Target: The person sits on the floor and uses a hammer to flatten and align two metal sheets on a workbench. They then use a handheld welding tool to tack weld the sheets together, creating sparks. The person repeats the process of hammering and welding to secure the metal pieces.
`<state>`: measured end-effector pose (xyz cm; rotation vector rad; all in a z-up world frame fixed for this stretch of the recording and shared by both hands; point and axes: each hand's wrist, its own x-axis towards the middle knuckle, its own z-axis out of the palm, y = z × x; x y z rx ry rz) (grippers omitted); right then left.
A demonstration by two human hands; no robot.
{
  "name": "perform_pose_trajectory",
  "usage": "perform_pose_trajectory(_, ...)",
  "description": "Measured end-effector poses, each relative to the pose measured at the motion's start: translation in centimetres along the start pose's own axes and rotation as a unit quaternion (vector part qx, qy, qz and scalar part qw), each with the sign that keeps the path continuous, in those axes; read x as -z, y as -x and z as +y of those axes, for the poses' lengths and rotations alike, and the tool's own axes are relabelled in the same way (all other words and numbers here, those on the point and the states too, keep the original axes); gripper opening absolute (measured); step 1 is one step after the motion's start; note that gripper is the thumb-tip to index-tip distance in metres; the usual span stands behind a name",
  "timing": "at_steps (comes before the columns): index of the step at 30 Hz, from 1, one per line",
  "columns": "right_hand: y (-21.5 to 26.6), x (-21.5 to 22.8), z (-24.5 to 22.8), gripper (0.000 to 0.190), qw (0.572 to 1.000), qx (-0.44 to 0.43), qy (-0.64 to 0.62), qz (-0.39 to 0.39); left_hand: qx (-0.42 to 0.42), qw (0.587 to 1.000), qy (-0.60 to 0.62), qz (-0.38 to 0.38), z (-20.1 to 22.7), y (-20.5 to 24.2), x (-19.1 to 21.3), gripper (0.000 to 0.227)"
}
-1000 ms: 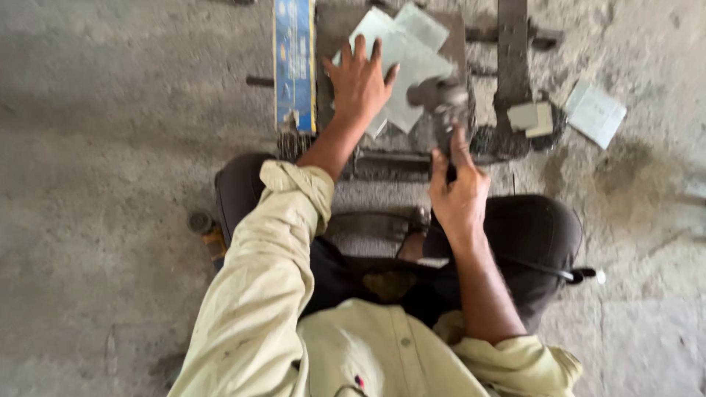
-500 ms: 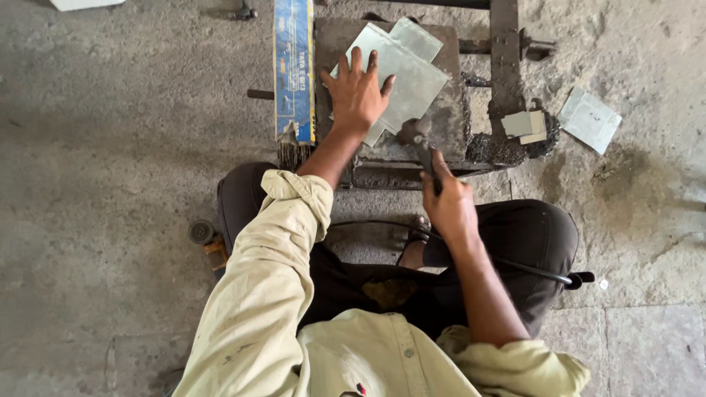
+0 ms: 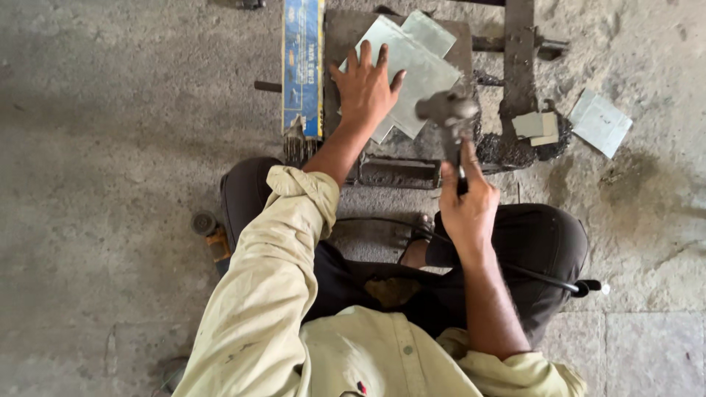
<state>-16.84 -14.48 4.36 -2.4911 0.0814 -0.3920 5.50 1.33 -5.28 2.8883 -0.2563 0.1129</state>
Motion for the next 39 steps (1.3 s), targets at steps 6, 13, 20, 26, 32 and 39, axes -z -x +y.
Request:
perform_pose_trajectory(6, -1.4, -1.8, -1.6, 0.049, 0.995, 0.016, 0.067, -0.065, -0.003, 1.000, 0.011, 0.021, -0.1, -0.3, 0.3, 0.068)
perform_pose_trajectory(13, -1.6, -2.7, -2.5, 0.049, 0.994, -0.061, 0.026, -0.089, 0.000, 1.000, 0.017, -0.014, -0.3, -0.1, 1.2, 0.069)
perform_pose_trajectory(20, -0.4, -2.0, -1.5, 0.048, 0.999, -0.035, -0.029, -0.022, 0.000, 1.000, 0.007, -0.024, -0.1, -0.3, 0.3, 0.069)
perform_pose_trajectory(26, -0.9, -1.1, -3.4, 0.047, 0.985, -0.079, 0.060, -0.145, -0.001, 1.000, 0.019, -0.010, 0.2, 0.2, 0.7, 0.069)
perform_pose_trajectory(32, 1.5, -2.4, -4.3, 0.045, 0.999, 0.050, -0.003, -0.015, -0.011, 0.999, 0.013, 0.029, 0.1, 0.8, 0.9, 0.065)
perform_pose_trajectory(39, 1.4, -1.5, -4.9, 0.046, 0.997, -0.013, 0.017, -0.079, -0.012, 0.998, 0.037, 0.039, 0.0, 0.9, 0.9, 0.065)
